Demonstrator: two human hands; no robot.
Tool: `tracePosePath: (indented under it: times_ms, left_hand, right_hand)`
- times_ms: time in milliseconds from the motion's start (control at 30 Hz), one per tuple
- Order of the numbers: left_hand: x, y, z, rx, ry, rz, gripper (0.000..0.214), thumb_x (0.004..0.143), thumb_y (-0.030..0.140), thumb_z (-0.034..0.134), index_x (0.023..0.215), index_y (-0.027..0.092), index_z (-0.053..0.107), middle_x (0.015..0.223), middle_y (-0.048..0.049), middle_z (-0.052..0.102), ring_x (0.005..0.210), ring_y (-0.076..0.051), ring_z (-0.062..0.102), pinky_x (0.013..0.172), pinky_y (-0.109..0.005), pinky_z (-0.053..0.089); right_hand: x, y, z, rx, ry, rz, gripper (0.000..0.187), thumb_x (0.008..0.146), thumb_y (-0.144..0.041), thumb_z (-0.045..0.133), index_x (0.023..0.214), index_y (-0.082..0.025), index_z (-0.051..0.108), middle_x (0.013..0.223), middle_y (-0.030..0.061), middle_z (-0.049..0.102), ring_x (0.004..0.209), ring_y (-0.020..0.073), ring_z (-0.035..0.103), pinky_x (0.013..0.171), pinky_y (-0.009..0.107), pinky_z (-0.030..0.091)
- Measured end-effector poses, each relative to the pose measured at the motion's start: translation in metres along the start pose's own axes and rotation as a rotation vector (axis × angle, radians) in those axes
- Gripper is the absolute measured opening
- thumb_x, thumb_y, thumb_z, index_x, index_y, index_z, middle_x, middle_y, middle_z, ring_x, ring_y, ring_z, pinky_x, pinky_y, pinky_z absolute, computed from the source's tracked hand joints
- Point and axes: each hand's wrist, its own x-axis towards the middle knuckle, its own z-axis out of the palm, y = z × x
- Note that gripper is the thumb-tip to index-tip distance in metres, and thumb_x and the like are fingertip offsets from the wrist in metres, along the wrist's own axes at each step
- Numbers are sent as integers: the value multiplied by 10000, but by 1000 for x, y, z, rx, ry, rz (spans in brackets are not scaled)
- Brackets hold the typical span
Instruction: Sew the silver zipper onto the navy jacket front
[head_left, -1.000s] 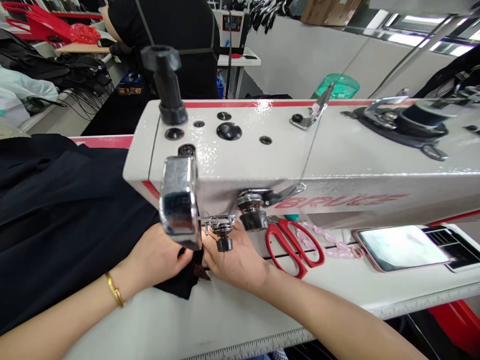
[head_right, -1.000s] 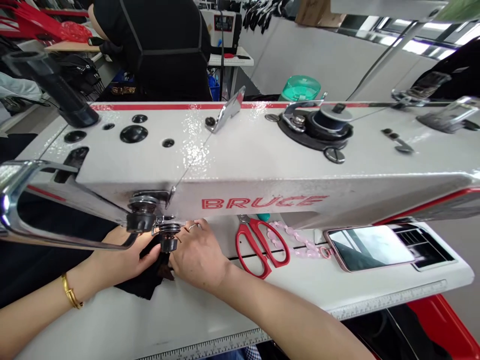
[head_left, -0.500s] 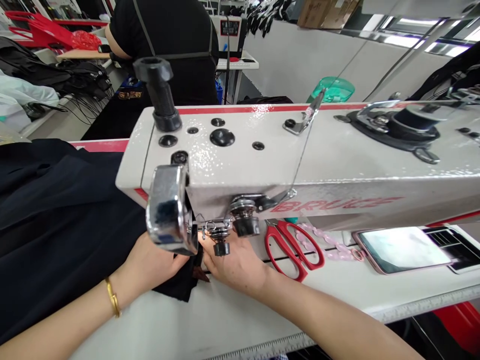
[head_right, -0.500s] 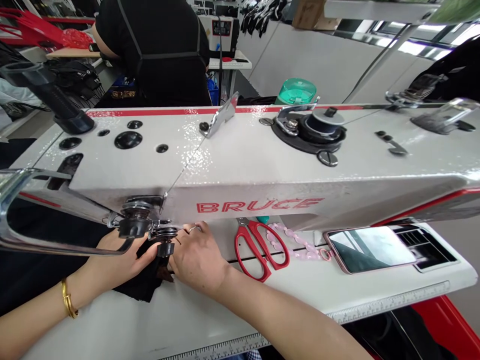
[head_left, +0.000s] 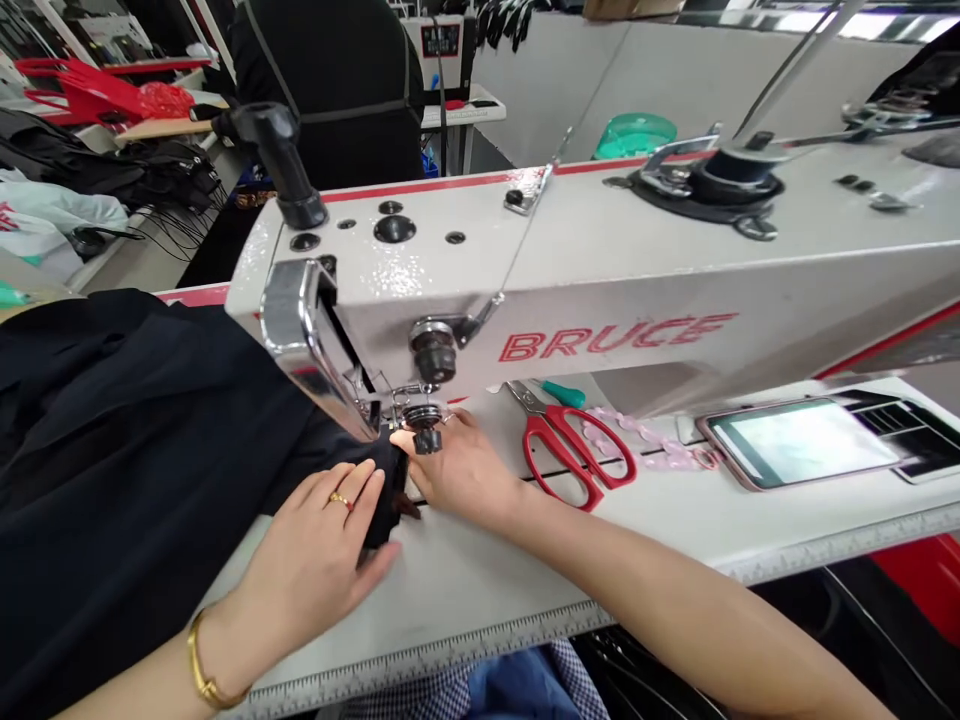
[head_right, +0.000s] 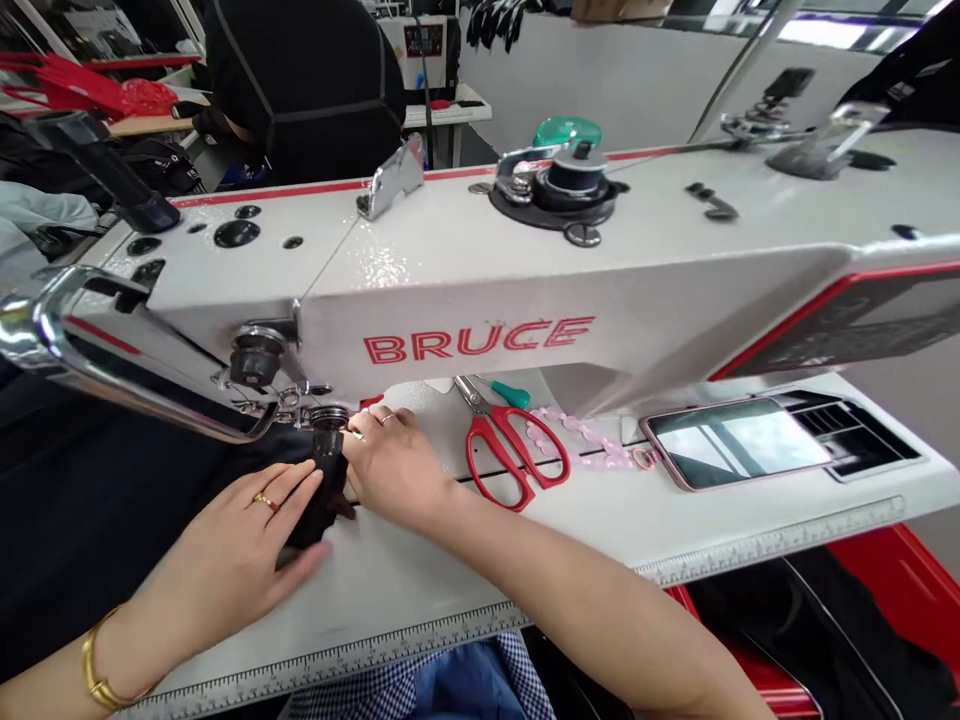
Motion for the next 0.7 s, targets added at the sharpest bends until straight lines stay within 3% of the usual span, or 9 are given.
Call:
tracePosePath:
  times_ms: [200, 367, 500, 600, 700]
  left_hand:
    - [-8, -13, 8, -74, 135, -72, 265, 846, 206, 433, 1042, 112, 584, 990, -81, 645, 907, -186, 586, 851, -320, 461]
    - [-1, -23, -2, -304, -21, -347, 262, 877, 259, 353, 975, 155, 572, 866, -34, 664, 776, -146, 624, 699, -245, 500]
    - [8, -28, -2, -328, -63, -508, 268, 882, 290, 315, 948, 148, 532, 651, 3, 632, 526, -129, 593, 482, -215, 441]
    - [11, -32, 5, -263, -22, -496, 261, 881, 280, 307, 930, 146, 525, 566, 21, 583, 439, -123, 546, 447, -219, 405]
    - [10, -36, 13, -236, 22, -428, 234, 890, 250, 313, 899, 148, 523, 589, 15, 579, 479, -119, 552, 492, -219, 421]
  right_hand:
    - [0, -1, 5, 5, 62, 72, 143, 839, -197, 440, 835, -177, 581, 867, 48, 575, 872, 191, 481, 764, 311, 325]
    - [-8, -5, 2, 8, 74, 64, 165, 857, -208, 406, 863, -176, 568, 813, 37, 564, 794, 179, 495, 717, 309, 342]
    - [-18, -17, 2, -26, 15, -139, 151, 845, -197, 399, 802, -170, 542, 760, 25, 536, 691, 169, 478, 618, 298, 335]
    - [-24, -25, 4, -11, 7, -315, 138, 825, -180, 408, 754, -161, 524, 804, 34, 529, 721, 177, 474, 606, 301, 335]
    - [-27, -30, 7, 31, 18, -399, 143, 832, -164, 393, 775, -152, 524, 902, 53, 549, 804, 183, 486, 661, 311, 359]
